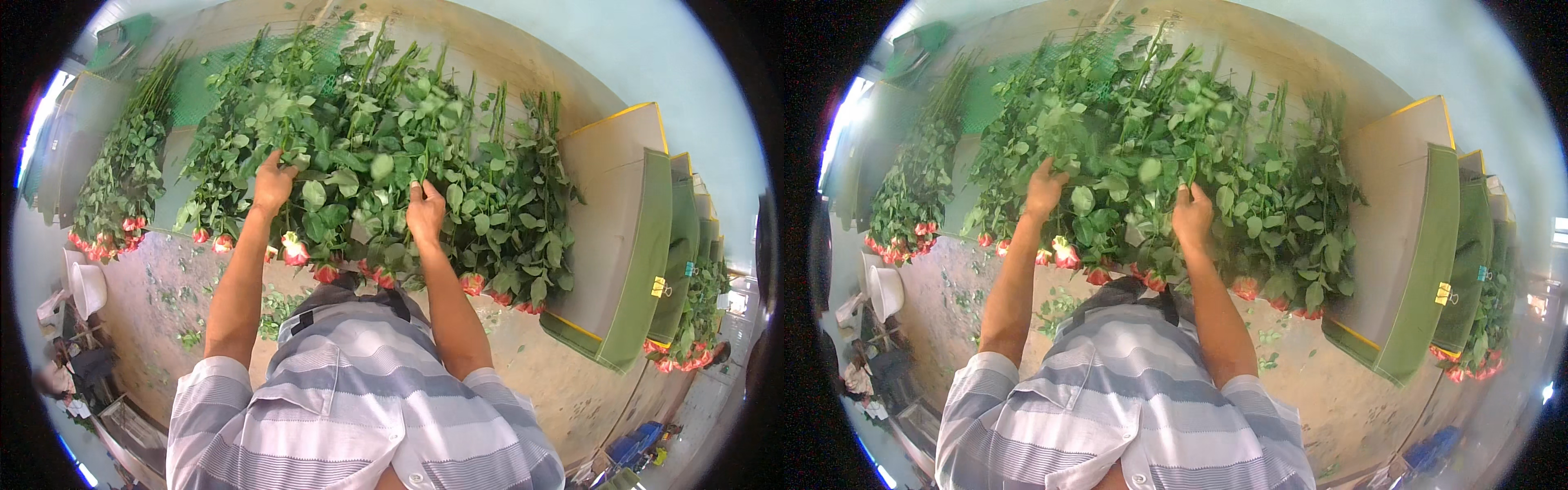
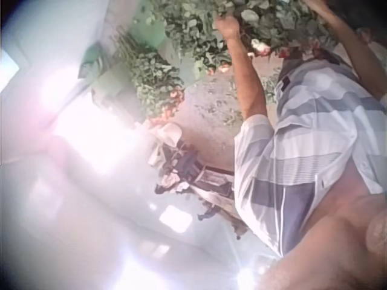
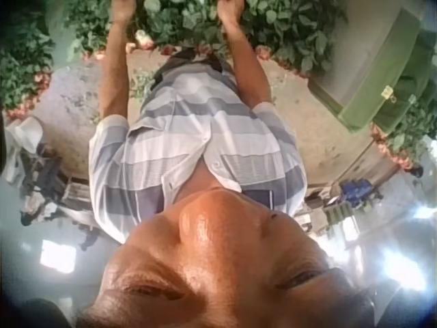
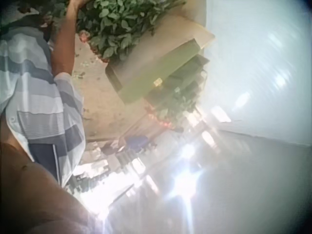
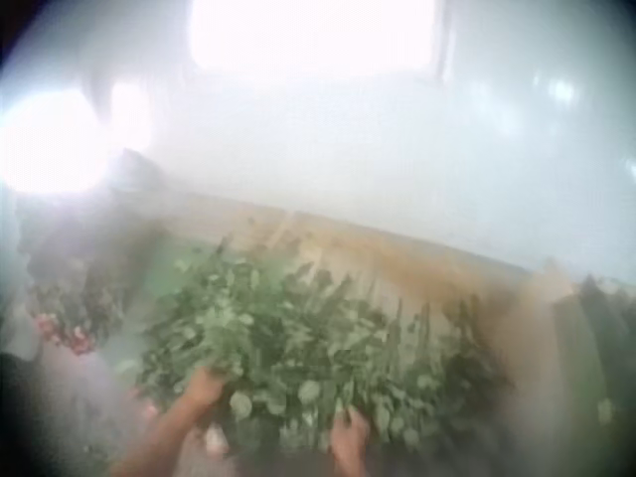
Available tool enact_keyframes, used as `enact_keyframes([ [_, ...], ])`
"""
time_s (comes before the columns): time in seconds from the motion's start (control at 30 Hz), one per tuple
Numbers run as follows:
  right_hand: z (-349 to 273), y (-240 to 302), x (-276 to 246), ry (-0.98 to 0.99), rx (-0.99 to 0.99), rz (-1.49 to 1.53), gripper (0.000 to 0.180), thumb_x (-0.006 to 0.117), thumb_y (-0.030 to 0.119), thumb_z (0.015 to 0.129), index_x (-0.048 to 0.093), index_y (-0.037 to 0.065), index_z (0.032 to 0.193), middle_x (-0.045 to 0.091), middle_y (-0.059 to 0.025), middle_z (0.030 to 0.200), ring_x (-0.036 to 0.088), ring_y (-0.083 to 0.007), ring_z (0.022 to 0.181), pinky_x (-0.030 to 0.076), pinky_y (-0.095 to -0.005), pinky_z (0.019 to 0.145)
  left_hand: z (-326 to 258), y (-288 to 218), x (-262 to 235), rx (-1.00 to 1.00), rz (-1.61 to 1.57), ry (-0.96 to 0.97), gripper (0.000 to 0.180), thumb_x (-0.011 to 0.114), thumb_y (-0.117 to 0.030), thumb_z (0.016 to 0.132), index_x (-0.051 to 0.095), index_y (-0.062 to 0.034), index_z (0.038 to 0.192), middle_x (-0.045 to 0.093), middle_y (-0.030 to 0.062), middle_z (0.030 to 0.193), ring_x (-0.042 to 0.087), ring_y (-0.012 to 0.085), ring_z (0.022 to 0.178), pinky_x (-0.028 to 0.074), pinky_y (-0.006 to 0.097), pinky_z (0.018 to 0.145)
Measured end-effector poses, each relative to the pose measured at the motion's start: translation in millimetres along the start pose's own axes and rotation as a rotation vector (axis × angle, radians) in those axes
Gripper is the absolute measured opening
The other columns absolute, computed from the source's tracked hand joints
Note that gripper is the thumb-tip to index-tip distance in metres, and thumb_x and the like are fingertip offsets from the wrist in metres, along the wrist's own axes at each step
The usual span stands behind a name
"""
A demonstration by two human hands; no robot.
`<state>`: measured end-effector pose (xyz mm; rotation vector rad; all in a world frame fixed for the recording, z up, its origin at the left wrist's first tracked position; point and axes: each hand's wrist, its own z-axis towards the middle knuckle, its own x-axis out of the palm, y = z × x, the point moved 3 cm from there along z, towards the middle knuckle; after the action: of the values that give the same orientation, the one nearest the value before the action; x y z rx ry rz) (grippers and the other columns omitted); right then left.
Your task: The person gathers green leafy stems and pink roses from a table, bundles them by hand, and places the assembled bunches into green paper-wrapped containers. The person repeats this process several times, moving completed bundles aside.
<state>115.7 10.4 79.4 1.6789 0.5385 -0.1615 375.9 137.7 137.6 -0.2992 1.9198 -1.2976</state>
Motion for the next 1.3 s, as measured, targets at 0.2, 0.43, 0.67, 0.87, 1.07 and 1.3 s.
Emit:
enact_keyframes([
  [0.2, -4, -13, -25, -0.069, 0.072, 0.234, 0.042, 0.055, 0.026, 0.09, 0.056, -0.01, 0.112, 0.058, -0.0054, 0.073, 0.05, -0.0143, 0.064, 0.043, -0.0315, 0.063, -19, -34, -18, 0.065, -0.004, -0.051, 0.046, 0.058, -0.015, 0.084, 0.048, 0.0098, 0.121, 0.064, 0.0123, 0.097, 0.056, 0.0142, 0.086, 0.043, 0.025, 0.08],
  [0.43, -2, -25, -39, -0.113, -0.03, 0.356, 0.028, 0.052, 0.022, 0.092, 0.059, -0.002, 0.104, 0.052, 0.001, 0.073, 0.045, -0.0093, 0.057, 0.042, -0.0271, 0.056, -73, -103, 35, 0.093, -0.305, 0.127, 0.03, 0.057, -0.013, 0.089, 0.054, -0.0003, 0.115, 0.06, 0.0008, 0.092, 0.051, 0.0069, 0.078, 0.042, 0.023, 0.071],
  [0.67, 14, -114, -23, -0.047, -0.399, -0.214, 0.021, 0.058, 0.01, 0.074, 0.063, 0.001, 0.091, 0.061, -0.0175, 0.083, 0.059, -0.0334, 0.076, 0.048, -0.0415, 0.069, -79, -32, 186, 0.026, 0.054, 0.258, 0.04, 0.054, -0.021, 0.09, 0.048, -0.0026, 0.126, 0.064, 0.0136, 0.102, 0.06, 0.0286, 0.09, 0.045, 0.036, 0.078],
  [0.87, 12, -96, -38, 0.123, -0.03, -0.43, 0.028, 0.071, 0.025, 0.064, 0.06, 0.004, 0.081, 0.063, -0.0133, 0.075, 0.059, -0.0365, 0.068, 0.048, -0.0441, 0.06, -72, 15, 217, -0.169, 0.083, 0.369, 0.052, 0.052, -0.025, 0.091, 0.037, -0.0035, 0.136, 0.048, 0.0213, 0.129, 0.048, 0.0363, 0.115, 0.042, 0.042, 0.093],
  [1.07, 24, -145, -22, -0.084, -0.367, -0.391, 0.033, 0.069, 0.033, 0.07, 0.06, 0.01, 0.09, 0.062, -0.0118, 0.084, 0.058, -0.036, 0.073, 0.044, -0.0467, 0.056, -72, -10, 200, -0.219, -0.064, 0.369, 0.053, 0.053, -0.024, 0.09, 0.038, -0.0014, 0.135, 0.05, 0.0218, 0.127, 0.052, 0.0324, 0.113, 0.043, 0.04, 0.091],
  [1.3, 41, -166, -9, 0.045, -0.232, -0.218, 0.014, 0.063, 0.017, 0.077, 0.061, 0.008, 0.087, 0.06, -0.0051, 0.076, 0.056, -0.024, 0.067, 0.044, -0.0427, 0.058, -62, 16, 213, -0.046, 0.183, 0.453, 0.054, 0.05, -0.021, 0.089, 0.034, 0.0008, 0.136, 0.051, 0.025, 0.122, 0.052, 0.0379, 0.109, 0.043, 0.042, 0.089],
])
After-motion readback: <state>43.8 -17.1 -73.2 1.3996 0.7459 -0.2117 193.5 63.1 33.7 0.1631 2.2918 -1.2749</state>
